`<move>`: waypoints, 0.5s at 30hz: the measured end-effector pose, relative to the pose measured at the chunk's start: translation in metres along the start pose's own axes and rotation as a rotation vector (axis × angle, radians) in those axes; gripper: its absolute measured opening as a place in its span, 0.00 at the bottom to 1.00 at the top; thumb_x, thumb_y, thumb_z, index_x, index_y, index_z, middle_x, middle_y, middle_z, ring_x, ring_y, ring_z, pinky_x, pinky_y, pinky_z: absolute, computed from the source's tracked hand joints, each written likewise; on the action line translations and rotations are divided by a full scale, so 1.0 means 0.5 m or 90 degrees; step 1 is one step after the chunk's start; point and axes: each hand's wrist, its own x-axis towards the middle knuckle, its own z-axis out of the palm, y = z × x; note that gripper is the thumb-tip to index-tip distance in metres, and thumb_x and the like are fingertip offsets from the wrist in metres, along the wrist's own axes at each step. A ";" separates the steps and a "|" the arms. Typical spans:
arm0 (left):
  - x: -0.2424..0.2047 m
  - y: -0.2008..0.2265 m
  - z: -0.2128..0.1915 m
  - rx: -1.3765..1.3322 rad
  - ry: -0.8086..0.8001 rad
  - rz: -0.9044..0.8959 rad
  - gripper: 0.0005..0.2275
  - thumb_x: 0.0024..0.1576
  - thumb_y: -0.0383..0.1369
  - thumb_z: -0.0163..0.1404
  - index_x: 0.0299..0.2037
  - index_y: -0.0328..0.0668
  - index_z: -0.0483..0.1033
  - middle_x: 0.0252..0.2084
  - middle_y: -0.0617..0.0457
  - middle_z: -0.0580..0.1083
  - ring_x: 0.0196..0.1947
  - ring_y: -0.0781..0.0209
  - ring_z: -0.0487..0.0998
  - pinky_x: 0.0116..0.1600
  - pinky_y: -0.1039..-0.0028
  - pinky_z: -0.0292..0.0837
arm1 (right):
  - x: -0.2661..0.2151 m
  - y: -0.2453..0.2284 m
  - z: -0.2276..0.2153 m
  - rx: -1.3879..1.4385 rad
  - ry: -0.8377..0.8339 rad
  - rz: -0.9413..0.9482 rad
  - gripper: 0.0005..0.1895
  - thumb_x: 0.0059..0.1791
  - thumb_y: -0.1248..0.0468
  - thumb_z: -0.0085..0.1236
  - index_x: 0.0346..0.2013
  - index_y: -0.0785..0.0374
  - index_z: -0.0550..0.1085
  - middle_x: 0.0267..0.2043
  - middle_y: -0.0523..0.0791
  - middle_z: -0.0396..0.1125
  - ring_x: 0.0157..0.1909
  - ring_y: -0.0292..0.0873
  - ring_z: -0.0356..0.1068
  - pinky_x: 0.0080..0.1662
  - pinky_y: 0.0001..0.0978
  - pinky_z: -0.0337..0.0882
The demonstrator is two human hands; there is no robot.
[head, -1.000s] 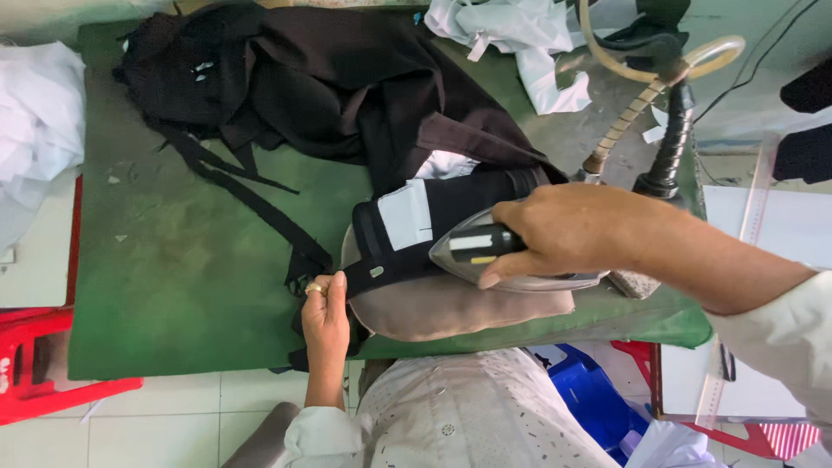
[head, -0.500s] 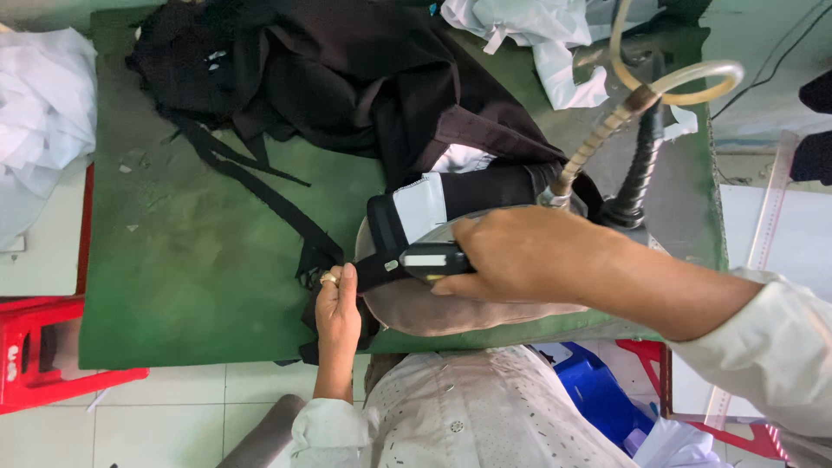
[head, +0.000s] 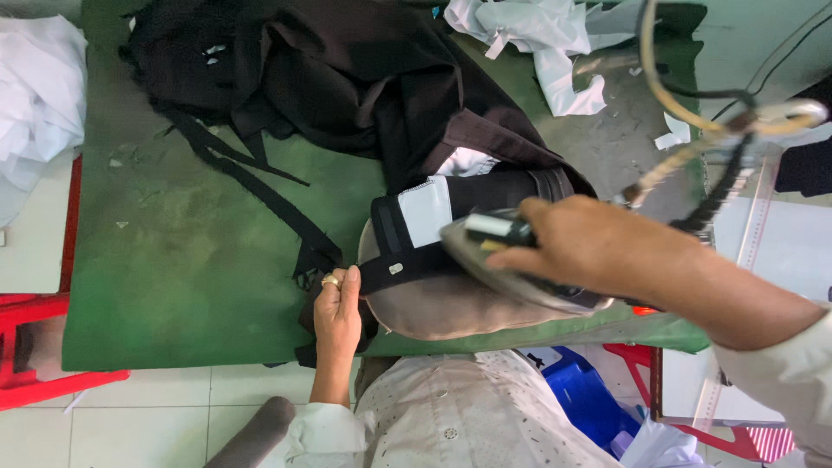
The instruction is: The person presses different parts of black trousers on a padded board using an iron and a stone block.
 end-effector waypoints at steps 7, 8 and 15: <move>-0.002 0.056 -0.011 -0.019 -0.044 -0.088 0.20 0.69 0.43 0.38 0.24 0.47 0.52 0.25 0.60 0.54 0.28 0.66 0.55 0.38 0.69 0.55 | 0.048 0.091 -0.042 0.099 0.031 0.175 0.34 0.50 0.32 0.46 0.46 0.60 0.71 0.33 0.52 0.74 0.31 0.52 0.71 0.34 0.43 0.65; -0.002 0.053 -0.010 -0.029 -0.050 -0.084 0.20 0.69 0.44 0.37 0.24 0.48 0.51 0.25 0.60 0.52 0.27 0.67 0.53 0.37 0.69 0.53 | 0.053 0.101 -0.044 0.099 0.051 0.181 0.34 0.51 0.32 0.46 0.40 0.62 0.71 0.25 0.53 0.72 0.27 0.53 0.71 0.33 0.44 0.66; -0.005 0.050 -0.009 -0.036 -0.047 -0.085 0.20 0.69 0.45 0.37 0.25 0.47 0.50 0.26 0.60 0.51 0.27 0.67 0.51 0.37 0.70 0.51 | 0.070 0.163 -0.049 0.148 0.094 0.145 0.44 0.58 0.37 0.42 0.09 0.67 0.64 0.06 0.51 0.64 0.15 0.50 0.68 0.37 0.38 0.71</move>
